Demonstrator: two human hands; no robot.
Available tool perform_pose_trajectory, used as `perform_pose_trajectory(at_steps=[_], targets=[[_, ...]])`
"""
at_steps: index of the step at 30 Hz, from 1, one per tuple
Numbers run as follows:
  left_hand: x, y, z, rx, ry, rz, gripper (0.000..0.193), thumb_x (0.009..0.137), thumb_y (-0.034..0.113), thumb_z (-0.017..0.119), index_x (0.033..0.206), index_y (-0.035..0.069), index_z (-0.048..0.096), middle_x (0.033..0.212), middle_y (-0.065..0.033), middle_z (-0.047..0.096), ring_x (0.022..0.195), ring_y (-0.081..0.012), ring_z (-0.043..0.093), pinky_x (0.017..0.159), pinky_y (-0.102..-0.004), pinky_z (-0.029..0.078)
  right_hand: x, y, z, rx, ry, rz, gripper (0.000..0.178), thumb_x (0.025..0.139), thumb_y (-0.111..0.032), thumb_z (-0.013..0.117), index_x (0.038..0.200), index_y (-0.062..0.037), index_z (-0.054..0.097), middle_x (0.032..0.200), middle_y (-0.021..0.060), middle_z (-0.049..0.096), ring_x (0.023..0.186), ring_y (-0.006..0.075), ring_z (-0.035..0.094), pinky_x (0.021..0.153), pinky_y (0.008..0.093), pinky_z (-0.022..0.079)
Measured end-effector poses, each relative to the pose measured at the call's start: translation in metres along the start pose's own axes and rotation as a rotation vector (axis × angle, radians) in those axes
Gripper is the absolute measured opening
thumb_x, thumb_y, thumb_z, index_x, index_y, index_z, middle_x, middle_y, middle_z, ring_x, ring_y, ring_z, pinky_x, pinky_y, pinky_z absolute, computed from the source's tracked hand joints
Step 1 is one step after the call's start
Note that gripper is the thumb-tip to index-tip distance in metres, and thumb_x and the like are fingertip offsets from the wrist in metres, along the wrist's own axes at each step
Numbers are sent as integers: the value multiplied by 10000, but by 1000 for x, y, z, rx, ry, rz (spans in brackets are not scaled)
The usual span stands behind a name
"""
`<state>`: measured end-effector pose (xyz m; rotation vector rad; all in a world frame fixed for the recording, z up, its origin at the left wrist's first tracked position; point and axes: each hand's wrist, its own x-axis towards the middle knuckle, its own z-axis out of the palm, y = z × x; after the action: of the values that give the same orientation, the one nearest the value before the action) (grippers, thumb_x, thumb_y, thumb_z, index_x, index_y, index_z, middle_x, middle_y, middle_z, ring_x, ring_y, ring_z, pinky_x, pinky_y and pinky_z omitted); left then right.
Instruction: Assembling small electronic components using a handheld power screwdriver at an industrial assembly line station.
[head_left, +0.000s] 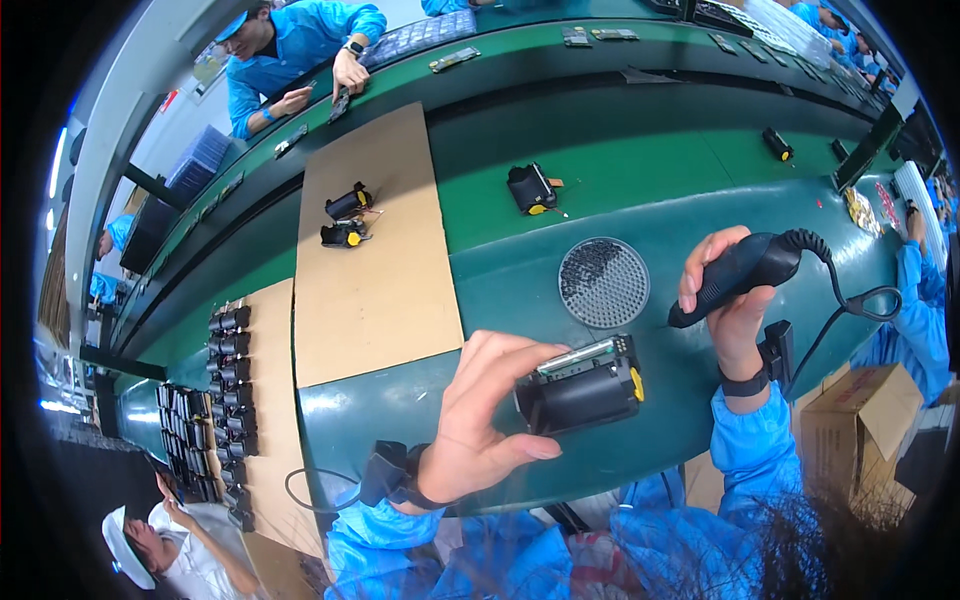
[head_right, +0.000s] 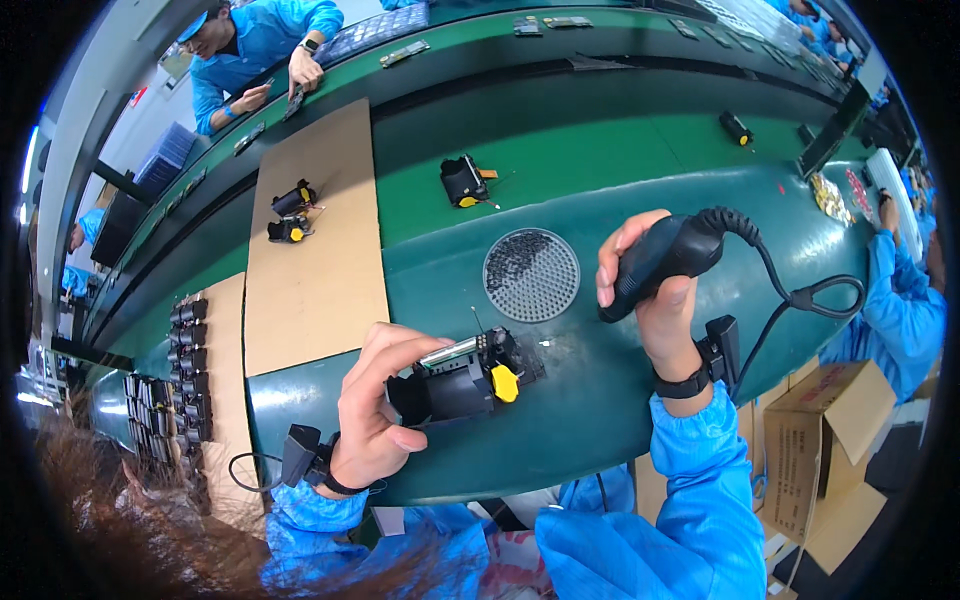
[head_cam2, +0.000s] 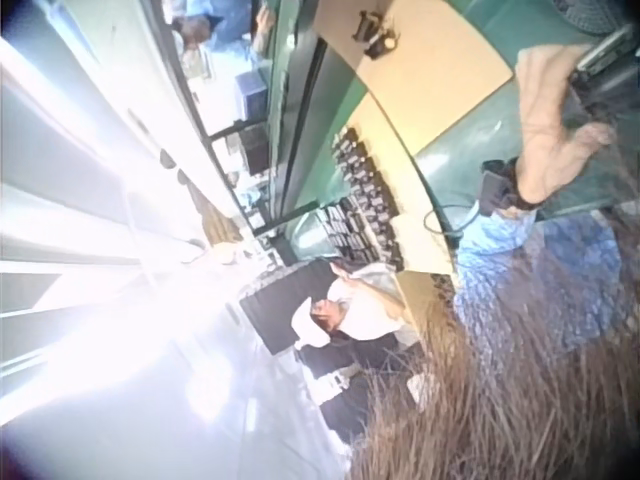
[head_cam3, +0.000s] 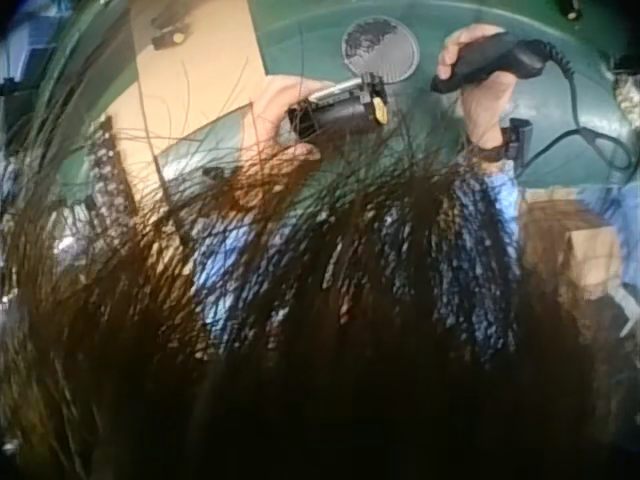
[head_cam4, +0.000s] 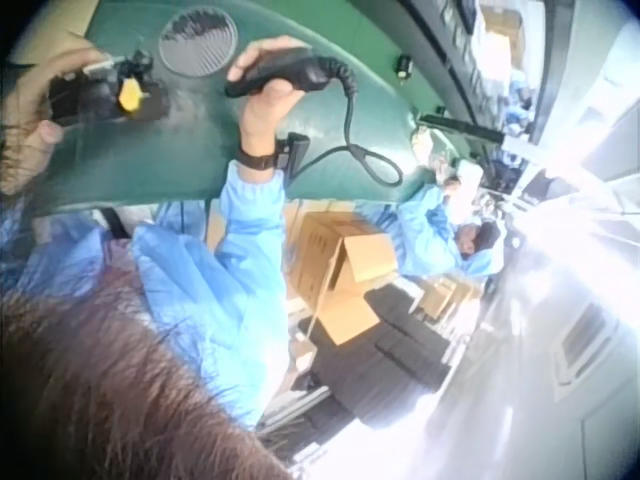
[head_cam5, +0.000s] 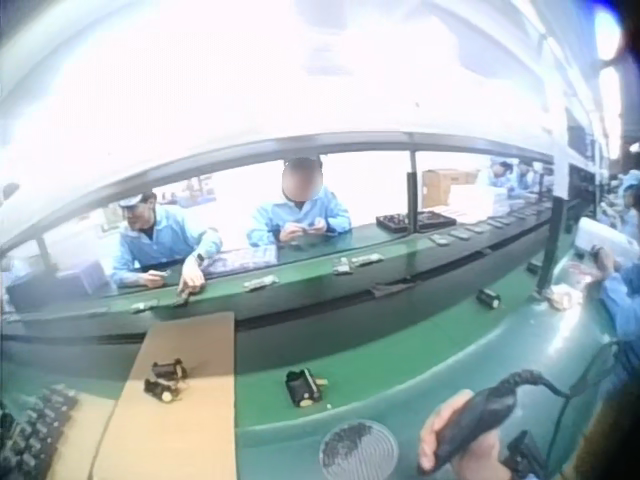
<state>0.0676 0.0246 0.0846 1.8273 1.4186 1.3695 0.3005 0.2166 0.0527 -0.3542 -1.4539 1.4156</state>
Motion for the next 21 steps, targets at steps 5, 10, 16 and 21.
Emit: perform_pose_trajectory(at_steps=[5, 10, 16, 21], targets=[[0, 3, 0, 49, 8, 26, 915, 835, 793, 523, 1204, -39, 622, 1130, -157, 652, 991, -282, 582, 869, -391, 451, 1, 1, 0, 2, -4, 0, 825, 783, -800, 607, 1061, -35, 474, 775, 82, 576, 631, 137, 590, 568, 259, 503], [-4, 1, 0, -16, -10, 24, 775, 789, 601, 720, 1270, 4, 606, 1140, -127, 613, 1030, -312, 542, 936, -403, 412, 1, 2, -1, 3, -10, 9, 819, 795, -799, 595, 1070, -39, 466, 777, 83, 570, 627, 140, 586, 570, 264, 503], [-5, 2, 0, -6, -4, 2, 804, 819, 663, 645, 1246, -17, 611, 1143, -136, 630, 1015, -296, 560, 905, -394, 430, 1, 3, -1, 8, 1, 7, 820, 792, -803, 594, 1070, -42, 465, 777, 83, 566, 620, 143, 582, 573, 268, 503], [-3, -4, 2, -21, -40, -8, 727, 787, 507, 770, 1290, 11, 596, 1146, -120, 603, 1035, -312, 533, 937, -410, 411, 0, 2, -3, -3, 9, 14, 830, 786, -804, 597, 1078, -38, 470, 784, 84, 572, 627, 144, 585, 577, 267, 503]])
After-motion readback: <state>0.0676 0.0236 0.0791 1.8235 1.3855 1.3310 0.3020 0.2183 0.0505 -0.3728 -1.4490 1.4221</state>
